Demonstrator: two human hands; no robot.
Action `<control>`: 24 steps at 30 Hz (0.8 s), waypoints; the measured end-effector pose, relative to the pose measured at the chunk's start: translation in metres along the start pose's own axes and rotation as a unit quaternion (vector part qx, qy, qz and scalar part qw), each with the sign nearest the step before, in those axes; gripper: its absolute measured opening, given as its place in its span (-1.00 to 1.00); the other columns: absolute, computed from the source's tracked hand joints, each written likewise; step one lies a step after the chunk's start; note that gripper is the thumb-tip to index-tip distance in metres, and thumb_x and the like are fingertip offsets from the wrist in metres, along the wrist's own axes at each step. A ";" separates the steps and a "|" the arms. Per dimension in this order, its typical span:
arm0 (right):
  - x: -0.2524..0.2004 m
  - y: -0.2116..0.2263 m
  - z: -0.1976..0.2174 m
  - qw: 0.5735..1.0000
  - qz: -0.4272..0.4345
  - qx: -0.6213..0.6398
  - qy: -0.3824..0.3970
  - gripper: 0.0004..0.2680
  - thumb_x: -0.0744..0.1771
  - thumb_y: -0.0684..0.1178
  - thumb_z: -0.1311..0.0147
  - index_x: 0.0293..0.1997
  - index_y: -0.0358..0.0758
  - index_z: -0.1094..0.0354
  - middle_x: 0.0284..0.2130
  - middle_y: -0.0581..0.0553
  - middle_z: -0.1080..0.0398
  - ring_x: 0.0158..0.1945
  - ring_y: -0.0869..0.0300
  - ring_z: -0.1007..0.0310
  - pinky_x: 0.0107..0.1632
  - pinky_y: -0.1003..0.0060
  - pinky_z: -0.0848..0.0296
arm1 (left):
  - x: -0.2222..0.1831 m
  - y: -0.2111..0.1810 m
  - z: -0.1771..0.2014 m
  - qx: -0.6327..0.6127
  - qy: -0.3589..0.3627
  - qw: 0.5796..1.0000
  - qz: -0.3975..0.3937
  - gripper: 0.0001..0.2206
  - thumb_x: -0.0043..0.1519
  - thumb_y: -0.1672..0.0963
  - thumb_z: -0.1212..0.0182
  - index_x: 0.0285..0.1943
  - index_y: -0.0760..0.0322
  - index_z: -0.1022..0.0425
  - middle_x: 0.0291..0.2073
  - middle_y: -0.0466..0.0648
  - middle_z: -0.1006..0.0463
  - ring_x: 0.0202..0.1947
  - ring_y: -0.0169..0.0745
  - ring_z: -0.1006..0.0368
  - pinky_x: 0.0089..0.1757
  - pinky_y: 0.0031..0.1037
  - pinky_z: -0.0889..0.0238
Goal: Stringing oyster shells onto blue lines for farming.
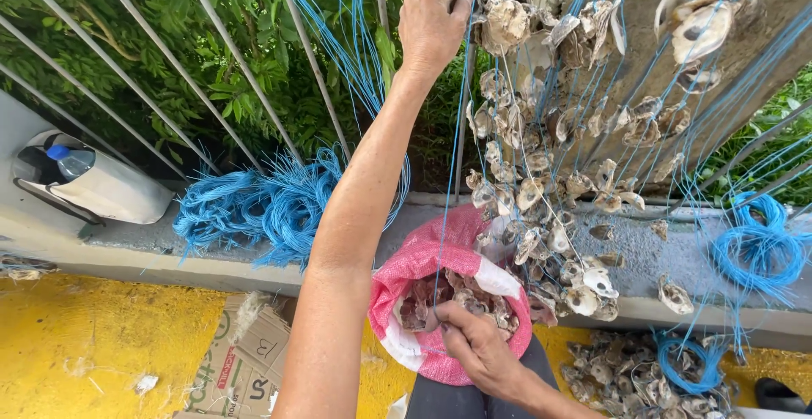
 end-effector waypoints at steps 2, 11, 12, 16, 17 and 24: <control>-0.002 -0.008 -0.004 1.000 -0.013 -0.004 -0.004 -0.84 0.35 -0.25 0.15 -0.06 -0.27 -0.37 -0.59 0.04 -0.20 -0.54 0.38 -0.19 -0.44 0.37 -0.25 | -0.002 0.001 -0.002 0.002 -0.003 1.000 -0.007 -0.87 0.21 0.14 -0.33 -0.10 0.12 -0.67 -0.31 -0.10 -0.74 -0.34 -0.31 -0.68 -0.23 -0.39 -0.57; -0.015 -0.036 -0.012 0.996 -0.059 0.056 -0.022 -0.84 0.35 -0.27 0.18 -0.08 -0.26 -0.34 -0.57 0.07 -0.13 -0.54 0.39 -0.10 -0.48 0.39 -0.16 | -0.009 -0.002 0.002 0.063 0.001 0.994 -0.092 -0.89 0.31 0.12 -0.19 -0.10 0.15 -0.62 -0.18 -0.16 -0.64 -0.29 -0.17 -0.61 -0.25 -0.27 -0.48; -0.016 -0.039 -0.012 0.996 -0.061 0.068 -0.025 -0.84 0.35 -0.27 0.19 -0.08 -0.26 -0.34 -0.54 0.08 -0.13 -0.52 0.40 -0.09 -0.47 0.40 -0.16 | -0.010 -0.002 0.002 0.081 0.016 0.992 -0.093 -0.88 0.33 0.11 -0.17 -0.10 0.17 -0.59 -0.15 -0.16 -0.62 -0.30 -0.16 -0.60 -0.26 -0.25 -0.47; -0.017 -0.042 -0.012 0.995 -0.067 0.069 -0.029 -0.85 0.36 -0.27 0.18 -0.08 -0.26 -0.33 -0.53 0.08 -0.13 -0.50 0.40 -0.09 -0.45 0.41 -0.17 | -0.012 -0.003 -0.002 0.101 0.029 0.992 -0.074 -0.88 0.32 0.12 -0.14 -0.11 0.22 -0.56 -0.12 -0.13 -0.61 -0.33 -0.17 -0.59 -0.29 -0.28 -0.47; -0.017 -0.042 -0.012 0.995 -0.065 0.065 -0.033 -0.85 0.36 -0.28 0.19 -0.09 -0.26 -0.33 -0.53 0.08 -0.14 -0.51 0.40 -0.09 -0.45 0.41 -0.17 | -0.012 -0.002 -0.003 0.100 0.014 0.991 -0.083 -0.87 0.30 0.10 -0.17 -0.11 0.21 -0.56 -0.14 -0.13 -0.60 -0.34 -0.19 -0.59 -0.30 -0.29 -0.47; -0.020 -0.038 -0.018 0.997 -0.020 -0.018 -0.066 -0.87 0.34 -0.32 0.14 -0.14 -0.27 -0.32 -0.60 -0.02 -0.16 -0.59 0.33 -0.12 -0.50 0.30 -0.16 | -0.009 -0.008 -0.005 0.132 -0.027 0.989 -0.062 -0.71 0.22 -0.06 -0.32 -0.30 0.19 -0.57 -0.34 -0.14 -0.61 -0.45 -0.22 -0.58 -0.42 -0.30 -0.43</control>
Point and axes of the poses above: each hand's wrist, its own x-axis towards the middle knuckle, its own z-axis out of the back of the hand, y = z × x, the point moved 2 cm from there along x, towards the middle knuckle
